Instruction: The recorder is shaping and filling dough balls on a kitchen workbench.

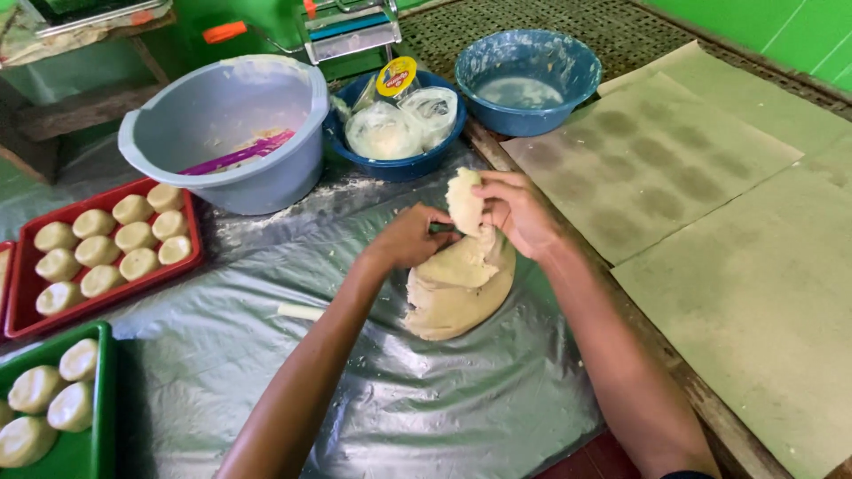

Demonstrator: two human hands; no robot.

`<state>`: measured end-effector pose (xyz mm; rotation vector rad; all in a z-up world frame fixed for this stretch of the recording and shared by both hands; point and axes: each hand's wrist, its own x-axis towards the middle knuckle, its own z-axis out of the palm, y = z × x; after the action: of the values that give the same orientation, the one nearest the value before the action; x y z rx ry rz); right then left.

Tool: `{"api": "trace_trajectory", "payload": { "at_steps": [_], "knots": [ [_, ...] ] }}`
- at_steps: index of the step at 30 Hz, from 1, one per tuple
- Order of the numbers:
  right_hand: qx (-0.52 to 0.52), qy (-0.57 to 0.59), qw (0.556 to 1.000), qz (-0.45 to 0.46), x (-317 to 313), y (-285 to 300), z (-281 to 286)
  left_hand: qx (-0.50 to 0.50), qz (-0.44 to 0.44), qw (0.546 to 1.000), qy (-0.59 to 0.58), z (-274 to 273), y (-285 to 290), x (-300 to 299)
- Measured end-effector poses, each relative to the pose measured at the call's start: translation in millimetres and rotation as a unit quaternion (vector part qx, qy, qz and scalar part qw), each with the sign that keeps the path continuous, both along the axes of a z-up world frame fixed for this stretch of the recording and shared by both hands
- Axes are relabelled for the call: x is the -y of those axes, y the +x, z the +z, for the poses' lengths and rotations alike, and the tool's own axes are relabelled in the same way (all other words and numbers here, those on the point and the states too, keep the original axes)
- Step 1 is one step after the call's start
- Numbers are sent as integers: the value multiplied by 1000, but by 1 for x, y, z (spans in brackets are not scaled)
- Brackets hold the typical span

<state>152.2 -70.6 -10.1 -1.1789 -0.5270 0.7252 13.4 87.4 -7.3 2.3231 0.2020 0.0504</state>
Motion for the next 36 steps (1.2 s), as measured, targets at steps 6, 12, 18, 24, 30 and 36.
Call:
{"api": "trace_trajectory", "payload": {
  "at_steps": [6, 12, 18, 24, 30, 36],
  "knots": [
    [106, -28, 992, 69, 11, -32, 25, 11, -12, 998, 53, -1, 19, -3],
    [119, -5, 990, 78, 13, -21, 19, 2, 18, 998, 52, -17, 31, -10],
    [102, 11, 993, 55, 13, -22, 10, -7, 56, 997, 56, -27, 32, -19],
    [155, 4, 986, 67, 9, -38, 16, 89, 295, 924, -227, -27, -18, -13],
    [185, -48, 974, 121, -2, -54, 13, 113, 368, 701, -600, 18, -59, 30],
    [279, -36, 950, 135, 7, -68, 35, 37, 327, 731, -597, 38, -77, 31]
  ]
}}
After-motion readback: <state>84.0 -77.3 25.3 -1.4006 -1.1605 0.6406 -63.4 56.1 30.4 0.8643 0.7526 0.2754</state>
